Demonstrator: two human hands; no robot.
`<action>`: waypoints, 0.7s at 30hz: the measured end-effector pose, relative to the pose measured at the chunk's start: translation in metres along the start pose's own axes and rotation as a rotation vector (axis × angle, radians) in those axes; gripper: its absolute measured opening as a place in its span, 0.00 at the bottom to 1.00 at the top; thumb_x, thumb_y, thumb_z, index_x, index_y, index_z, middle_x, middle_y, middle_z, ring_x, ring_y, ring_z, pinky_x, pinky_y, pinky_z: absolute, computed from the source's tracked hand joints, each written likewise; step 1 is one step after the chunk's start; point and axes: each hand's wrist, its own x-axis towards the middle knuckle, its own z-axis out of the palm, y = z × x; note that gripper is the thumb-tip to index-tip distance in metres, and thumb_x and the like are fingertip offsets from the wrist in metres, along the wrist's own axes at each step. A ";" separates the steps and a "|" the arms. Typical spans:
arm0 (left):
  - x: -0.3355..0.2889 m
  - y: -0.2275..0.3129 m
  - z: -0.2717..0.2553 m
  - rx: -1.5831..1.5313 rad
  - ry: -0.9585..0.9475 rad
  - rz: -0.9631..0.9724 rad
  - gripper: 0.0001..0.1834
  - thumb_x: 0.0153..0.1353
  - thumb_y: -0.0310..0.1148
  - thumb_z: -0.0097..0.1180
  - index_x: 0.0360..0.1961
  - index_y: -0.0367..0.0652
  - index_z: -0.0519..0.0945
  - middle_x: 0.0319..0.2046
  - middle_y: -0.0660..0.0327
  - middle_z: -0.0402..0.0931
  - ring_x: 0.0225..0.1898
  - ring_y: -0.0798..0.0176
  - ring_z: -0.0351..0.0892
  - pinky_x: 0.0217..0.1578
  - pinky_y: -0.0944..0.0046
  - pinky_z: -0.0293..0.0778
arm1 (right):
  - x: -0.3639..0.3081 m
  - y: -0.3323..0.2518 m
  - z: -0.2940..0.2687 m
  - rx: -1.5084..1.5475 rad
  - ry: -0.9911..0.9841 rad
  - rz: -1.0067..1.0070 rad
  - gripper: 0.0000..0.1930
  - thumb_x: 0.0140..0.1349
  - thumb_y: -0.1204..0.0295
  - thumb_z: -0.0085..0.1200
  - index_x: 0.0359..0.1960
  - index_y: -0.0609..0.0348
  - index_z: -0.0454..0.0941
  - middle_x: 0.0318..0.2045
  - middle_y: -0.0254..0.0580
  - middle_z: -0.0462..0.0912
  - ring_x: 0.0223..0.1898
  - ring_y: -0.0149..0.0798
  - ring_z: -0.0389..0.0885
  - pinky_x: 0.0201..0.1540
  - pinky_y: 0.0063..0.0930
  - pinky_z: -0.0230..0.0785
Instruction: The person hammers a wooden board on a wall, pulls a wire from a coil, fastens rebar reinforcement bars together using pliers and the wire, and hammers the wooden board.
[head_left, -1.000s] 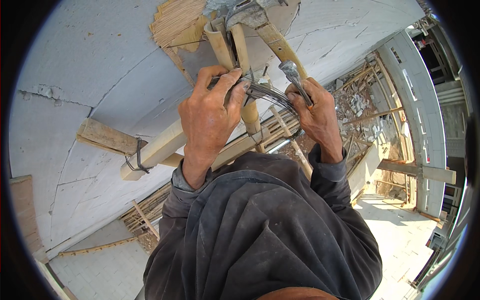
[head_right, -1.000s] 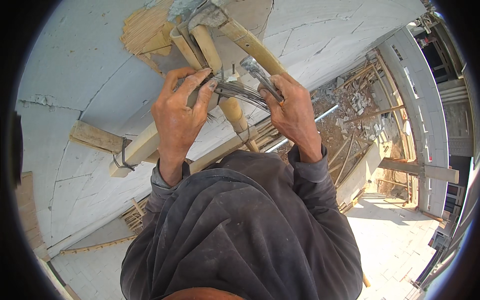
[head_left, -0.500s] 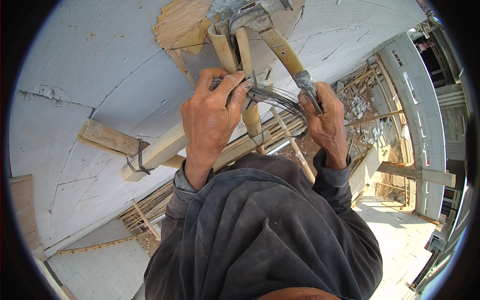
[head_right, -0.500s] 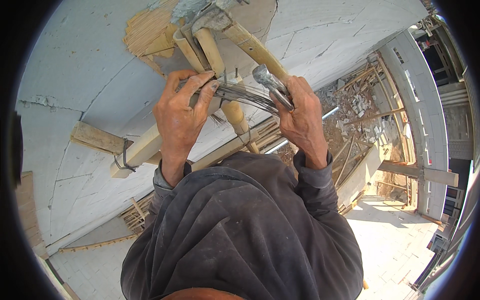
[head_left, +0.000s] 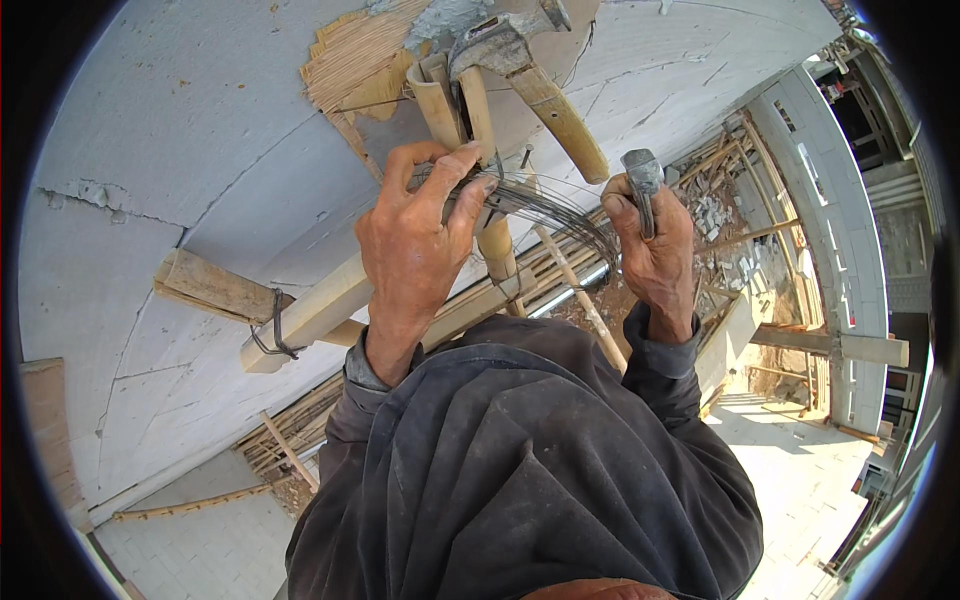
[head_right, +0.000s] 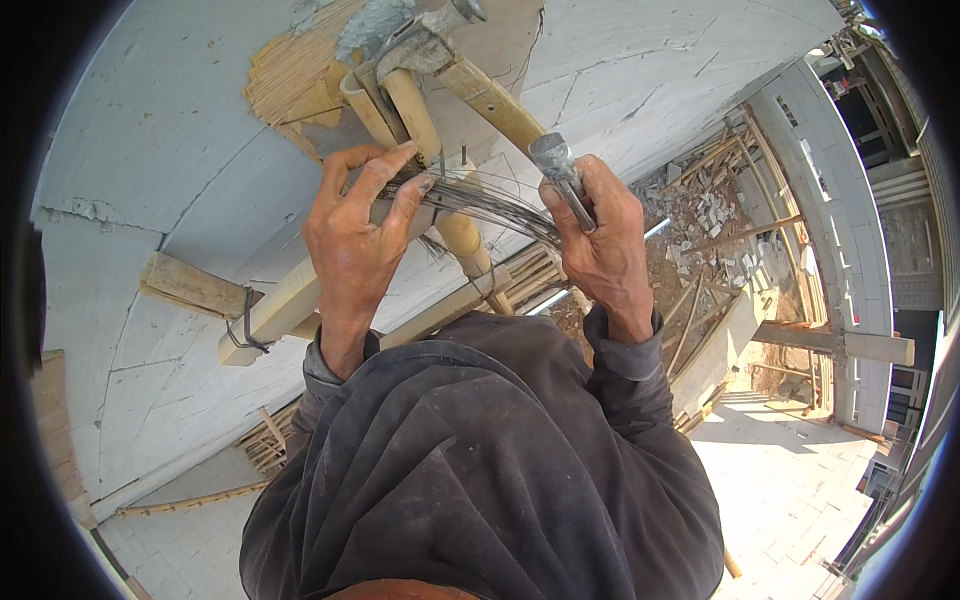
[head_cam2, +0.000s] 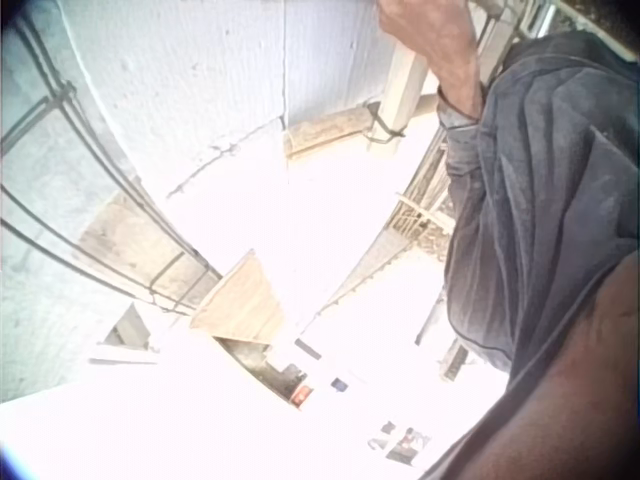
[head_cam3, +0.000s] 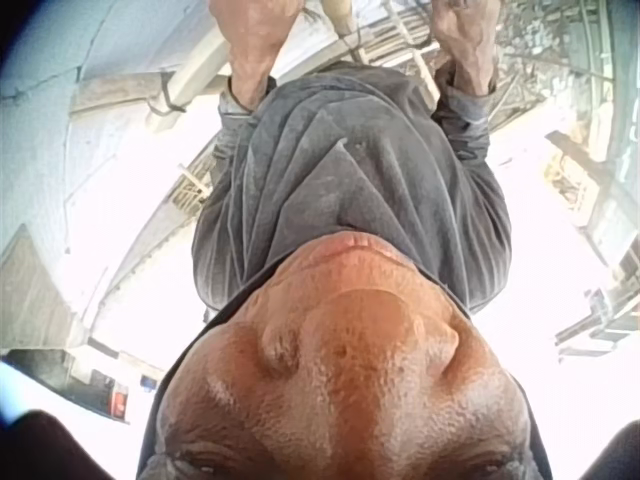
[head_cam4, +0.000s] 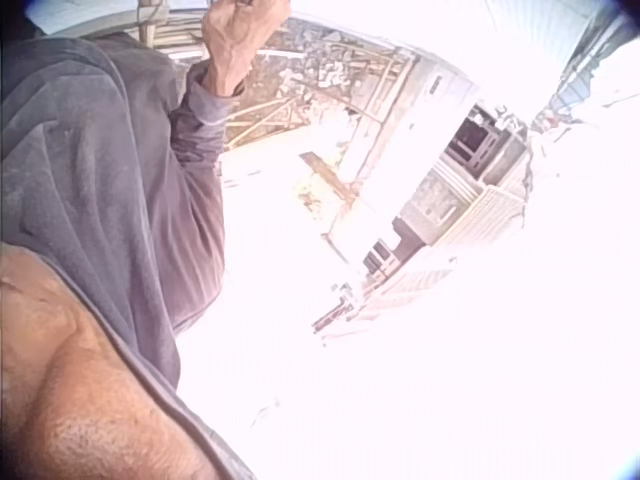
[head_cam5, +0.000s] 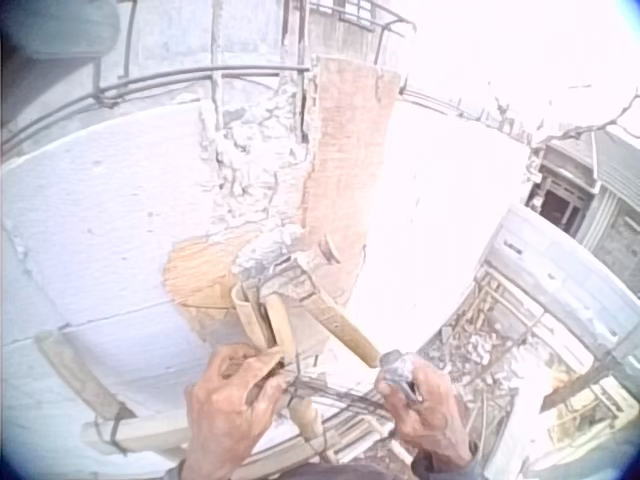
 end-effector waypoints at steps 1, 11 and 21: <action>-0.002 -0.001 0.002 0.000 0.004 0.004 0.15 0.62 0.35 0.77 0.50 0.52 0.94 0.44 0.60 0.86 0.37 0.59 0.88 0.34 0.57 0.82 | 0.003 0.000 0.002 -0.001 0.004 -0.004 0.06 0.72 0.74 0.64 0.44 0.63 0.80 0.29 0.43 0.76 0.29 0.39 0.75 0.34 0.34 0.68; 0.023 0.006 0.021 -0.204 -0.105 0.375 0.10 0.61 0.26 0.73 0.44 0.47 0.91 0.36 0.64 0.86 0.25 0.63 0.87 0.24 0.60 0.80 | 0.014 -0.017 0.016 0.087 -0.057 -0.164 0.19 0.60 0.75 0.74 0.52 0.59 0.81 0.38 0.45 0.83 0.35 0.49 0.85 0.39 0.38 0.77; 0.060 0.003 -0.065 -0.738 0.505 0.144 0.07 0.71 0.27 0.68 0.44 0.34 0.87 0.26 0.66 0.80 0.19 0.80 0.60 0.21 0.75 0.55 | -0.023 0.019 0.049 0.026 -0.067 0.024 0.13 0.64 0.79 0.70 0.47 0.58 0.81 0.34 0.49 0.87 0.35 0.54 0.90 0.36 0.38 0.78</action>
